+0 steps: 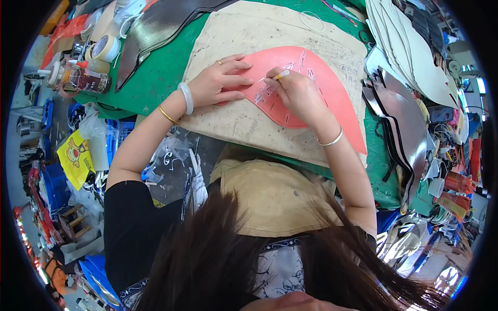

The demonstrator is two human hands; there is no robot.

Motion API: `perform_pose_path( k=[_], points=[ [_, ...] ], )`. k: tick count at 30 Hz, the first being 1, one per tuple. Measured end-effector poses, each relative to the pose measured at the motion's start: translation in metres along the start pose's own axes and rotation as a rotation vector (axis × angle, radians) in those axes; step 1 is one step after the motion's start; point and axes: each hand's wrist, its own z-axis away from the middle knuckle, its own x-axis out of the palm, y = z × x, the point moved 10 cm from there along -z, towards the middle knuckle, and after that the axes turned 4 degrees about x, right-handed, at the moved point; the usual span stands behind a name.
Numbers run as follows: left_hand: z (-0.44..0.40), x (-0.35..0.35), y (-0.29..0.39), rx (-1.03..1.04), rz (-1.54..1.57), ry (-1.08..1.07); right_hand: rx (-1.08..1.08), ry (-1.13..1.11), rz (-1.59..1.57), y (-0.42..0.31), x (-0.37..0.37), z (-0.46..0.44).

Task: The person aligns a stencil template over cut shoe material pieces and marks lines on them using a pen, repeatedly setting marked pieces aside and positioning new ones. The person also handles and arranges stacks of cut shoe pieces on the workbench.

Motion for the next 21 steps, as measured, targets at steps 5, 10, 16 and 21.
perform_pose_path(
  k=[5, 10, 16, 21],
  points=[
    [0.000, 0.000, 0.000, 0.000, 0.010, -0.002, -0.024, -0.005, -0.040, -0.001, 0.001, 0.001],
    [0.014, -0.007, 0.021, 0.012, 0.010, 0.027, 0.157, 0.465, -0.281, 0.074, -0.076, 0.019],
    [0.037, -0.021, 0.043, -0.158, -0.035, 0.059, 0.282, 0.661, -0.115, 0.125, -0.100, 0.054],
    [0.049, -0.016, 0.026, -0.426, 0.196, 0.052, 0.276, 0.584, 0.071, 0.119, -0.092, 0.050]
  ],
)
